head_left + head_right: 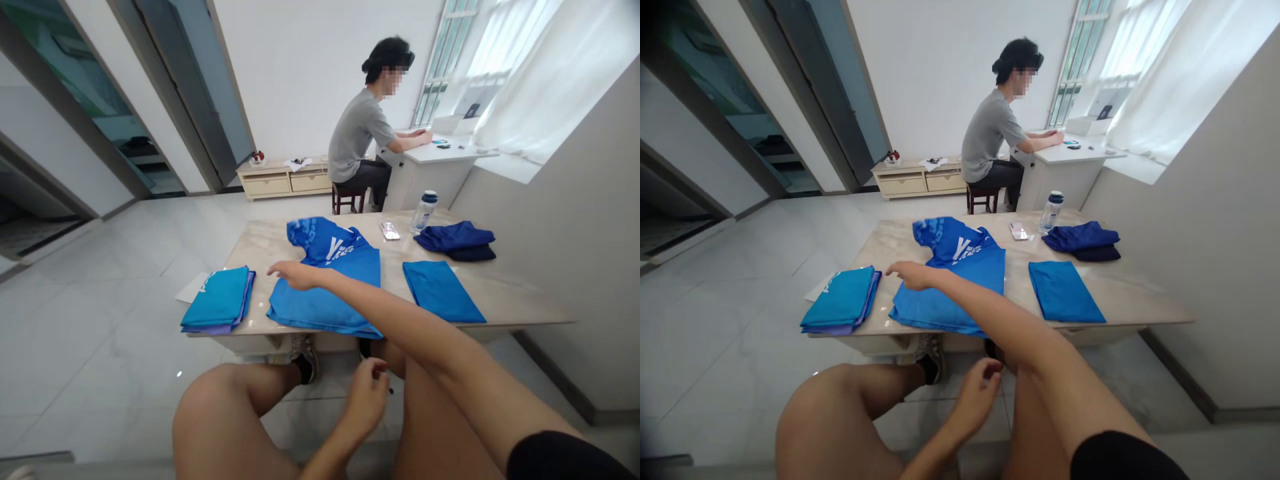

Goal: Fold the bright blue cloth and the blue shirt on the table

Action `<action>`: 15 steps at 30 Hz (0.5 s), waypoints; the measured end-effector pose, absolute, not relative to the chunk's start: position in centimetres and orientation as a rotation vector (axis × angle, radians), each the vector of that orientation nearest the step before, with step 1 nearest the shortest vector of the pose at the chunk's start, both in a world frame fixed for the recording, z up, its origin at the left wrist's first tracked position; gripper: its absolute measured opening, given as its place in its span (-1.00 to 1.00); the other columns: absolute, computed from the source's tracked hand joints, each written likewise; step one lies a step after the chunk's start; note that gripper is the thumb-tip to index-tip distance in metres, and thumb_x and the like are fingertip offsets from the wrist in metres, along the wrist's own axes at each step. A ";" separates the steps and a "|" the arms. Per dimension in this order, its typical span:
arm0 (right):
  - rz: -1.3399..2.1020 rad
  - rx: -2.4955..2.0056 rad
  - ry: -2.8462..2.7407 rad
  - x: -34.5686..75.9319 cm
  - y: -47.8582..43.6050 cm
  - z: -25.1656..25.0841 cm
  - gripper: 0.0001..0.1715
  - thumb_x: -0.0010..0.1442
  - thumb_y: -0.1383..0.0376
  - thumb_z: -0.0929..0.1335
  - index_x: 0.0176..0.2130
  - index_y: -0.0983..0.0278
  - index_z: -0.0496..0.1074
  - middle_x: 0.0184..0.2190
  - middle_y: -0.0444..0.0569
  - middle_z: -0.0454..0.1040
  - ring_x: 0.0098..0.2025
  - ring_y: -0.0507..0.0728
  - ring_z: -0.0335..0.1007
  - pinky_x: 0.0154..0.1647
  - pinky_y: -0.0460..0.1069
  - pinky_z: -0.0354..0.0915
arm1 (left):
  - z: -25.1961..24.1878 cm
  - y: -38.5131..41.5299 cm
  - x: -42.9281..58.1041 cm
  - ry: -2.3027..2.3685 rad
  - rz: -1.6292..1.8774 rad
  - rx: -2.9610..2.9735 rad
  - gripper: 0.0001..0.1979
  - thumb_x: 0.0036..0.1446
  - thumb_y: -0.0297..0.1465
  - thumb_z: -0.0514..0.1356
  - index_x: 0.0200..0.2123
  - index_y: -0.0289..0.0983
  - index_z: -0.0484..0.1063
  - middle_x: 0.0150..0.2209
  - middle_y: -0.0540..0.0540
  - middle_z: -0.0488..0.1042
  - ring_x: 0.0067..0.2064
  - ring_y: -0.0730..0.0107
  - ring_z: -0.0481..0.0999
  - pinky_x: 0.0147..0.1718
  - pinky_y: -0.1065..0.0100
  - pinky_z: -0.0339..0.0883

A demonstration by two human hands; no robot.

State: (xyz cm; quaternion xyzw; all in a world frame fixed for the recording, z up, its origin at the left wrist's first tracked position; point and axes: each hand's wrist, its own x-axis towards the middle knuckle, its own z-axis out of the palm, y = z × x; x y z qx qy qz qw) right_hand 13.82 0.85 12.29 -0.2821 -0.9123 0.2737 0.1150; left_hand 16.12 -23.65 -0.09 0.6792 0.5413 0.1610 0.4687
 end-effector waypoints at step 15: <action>0.610 -2.512 -1.963 39.8 0.4 2.5 -0.44 0.57 0.06 0.25 0.20 0.40 0.55 0.21 0.40 0.58 0.26 0.47 0.55 0.20 0.21 0.44 | 0.6 -4.4 -1.3 1.980 -0.161 2.211 -0.58 0.49 -0.24 0.18 0.27 -0.33 0.36 0.22 -0.38 0.51 0.21 -0.09 0.58 0.06 0.14 0.49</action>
